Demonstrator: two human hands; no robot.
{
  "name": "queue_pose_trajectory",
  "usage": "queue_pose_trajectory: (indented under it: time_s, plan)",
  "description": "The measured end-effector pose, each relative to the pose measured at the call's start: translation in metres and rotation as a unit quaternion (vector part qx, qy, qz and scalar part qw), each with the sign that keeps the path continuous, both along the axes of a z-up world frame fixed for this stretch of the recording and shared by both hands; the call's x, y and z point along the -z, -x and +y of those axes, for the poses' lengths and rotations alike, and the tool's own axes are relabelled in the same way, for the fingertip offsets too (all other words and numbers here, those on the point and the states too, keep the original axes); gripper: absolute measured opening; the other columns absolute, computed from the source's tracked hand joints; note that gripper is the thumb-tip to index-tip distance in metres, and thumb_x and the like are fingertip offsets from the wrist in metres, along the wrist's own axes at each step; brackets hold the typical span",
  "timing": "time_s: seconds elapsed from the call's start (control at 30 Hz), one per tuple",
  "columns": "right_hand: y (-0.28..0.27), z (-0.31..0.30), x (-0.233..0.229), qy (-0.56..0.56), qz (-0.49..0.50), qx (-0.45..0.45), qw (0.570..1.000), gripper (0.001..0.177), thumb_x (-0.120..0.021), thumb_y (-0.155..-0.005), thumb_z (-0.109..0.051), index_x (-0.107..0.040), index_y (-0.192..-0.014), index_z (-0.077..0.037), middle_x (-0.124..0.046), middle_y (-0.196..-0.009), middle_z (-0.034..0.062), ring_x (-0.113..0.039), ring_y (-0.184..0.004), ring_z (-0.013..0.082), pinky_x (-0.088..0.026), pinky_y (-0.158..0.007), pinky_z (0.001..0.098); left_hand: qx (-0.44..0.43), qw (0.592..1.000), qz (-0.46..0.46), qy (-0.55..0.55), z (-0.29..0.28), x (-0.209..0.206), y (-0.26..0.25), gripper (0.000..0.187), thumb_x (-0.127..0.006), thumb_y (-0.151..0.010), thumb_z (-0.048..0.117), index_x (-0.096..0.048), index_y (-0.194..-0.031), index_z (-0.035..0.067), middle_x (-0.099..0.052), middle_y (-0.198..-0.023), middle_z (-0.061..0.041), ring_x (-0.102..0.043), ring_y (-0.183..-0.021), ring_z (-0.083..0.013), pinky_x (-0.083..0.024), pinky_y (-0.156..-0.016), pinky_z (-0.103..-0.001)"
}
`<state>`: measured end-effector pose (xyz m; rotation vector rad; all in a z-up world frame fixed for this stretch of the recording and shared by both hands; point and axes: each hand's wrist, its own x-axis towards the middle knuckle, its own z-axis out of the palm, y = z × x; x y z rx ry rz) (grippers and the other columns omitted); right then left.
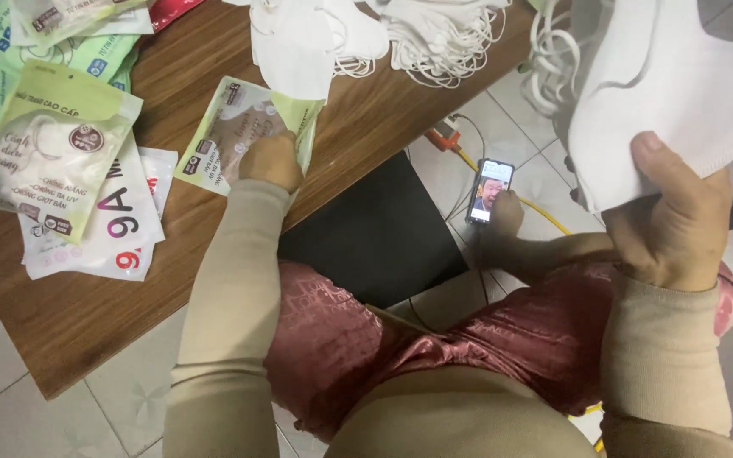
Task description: The person is manually packaging white face masks into plastic bags on a low table or floor.
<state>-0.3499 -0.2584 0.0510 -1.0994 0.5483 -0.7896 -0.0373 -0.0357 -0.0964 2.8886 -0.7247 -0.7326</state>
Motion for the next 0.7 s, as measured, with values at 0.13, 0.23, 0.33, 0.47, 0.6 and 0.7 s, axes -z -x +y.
queue_pose_trajectory:
  time_s: [0.13,0.23,0.33,0.47,0.6,0.7]
  plan:
    - [0.003,-0.001,0.001,0.006,0.002,0.012,1.0,0.066,-0.075,-0.082,-0.015,-0.055,-0.144,-0.007,-0.07,-0.109,0.0063,-0.07,-0.076,0.026,-0.065,-0.052,0.0364,0.003,1.0,0.004,-0.005,0.002,0.006,-0.003,0.042,-0.055,-0.093,-0.001,-0.062,-0.132,0.012,-0.069,-0.113,-0.022,-0.065,-0.105,-0.041,-0.055,-0.088,-0.05]
    - [0.005,0.003,-0.004,0.0,0.011,0.009,1.0,0.068,-0.077,-0.082,-0.016,-0.055,-0.145,-0.009,-0.069,-0.118,0.0063,-0.071,-0.083,0.0247,-0.066,-0.062,0.0366,0.005,1.0,0.006,-0.02,0.002,0.003,-0.001,0.044,-0.055,-0.092,0.0,-0.061,-0.133,0.014,-0.069,-0.115,-0.019,-0.066,-0.106,-0.0391,-0.055,-0.088,-0.049]
    - [0.007,0.008,-0.004,0.008,-0.016,-0.007,1.0,0.068,-0.077,-0.084,-0.012,-0.054,-0.148,-0.009,-0.069,-0.124,0.0077,-0.072,-0.089,0.0264,-0.067,-0.062,0.0372,-0.003,1.0,0.012,-0.015,0.005,0.0,0.002,0.04,-0.059,-0.093,0.001,-0.062,-0.131,0.013,-0.069,-0.114,-0.018,-0.066,-0.106,-0.0388,-0.055,-0.088,-0.048]
    - [0.006,0.009,-0.001,0.004,-0.003,0.013,1.0,0.063,-0.074,-0.084,-0.012,-0.056,-0.144,-0.003,-0.071,-0.113,0.0093,-0.072,-0.084,0.0252,-0.066,-0.059,0.0353,0.0,1.0,0.003,-0.006,0.008,0.006,-0.001,0.037,-0.059,-0.093,0.001,-0.065,-0.129,0.01,-0.07,-0.113,-0.02,-0.066,-0.104,-0.0398,-0.056,-0.086,-0.049]
    - [0.002,0.002,-0.002,0.02,-0.011,-0.024,0.999,0.069,-0.074,-0.084,-0.014,-0.052,-0.149,-0.007,-0.068,-0.115,0.0079,-0.07,-0.081,0.0241,-0.065,-0.059,0.0357,-0.004,1.0,-0.014,0.022,0.011,0.017,-0.007,0.033,-0.061,-0.089,0.003,-0.066,-0.121,0.007,-0.07,-0.11,-0.021,-0.066,-0.102,-0.0405,-0.055,-0.084,-0.05]
    - [-0.005,-0.002,-0.007,0.029,-0.005,-0.01,1.0,0.07,-0.074,-0.084,-0.014,-0.052,-0.15,-0.009,-0.069,-0.118,0.0078,-0.07,-0.084,0.0251,-0.062,-0.058,0.0379,-0.018,0.999,-0.015,0.039,0.008,-0.009,0.004,0.039,-0.058,-0.09,0.0,-0.062,-0.127,0.01,-0.069,-0.107,-0.019,-0.065,-0.101,-0.0402,-0.054,-0.082,-0.052]
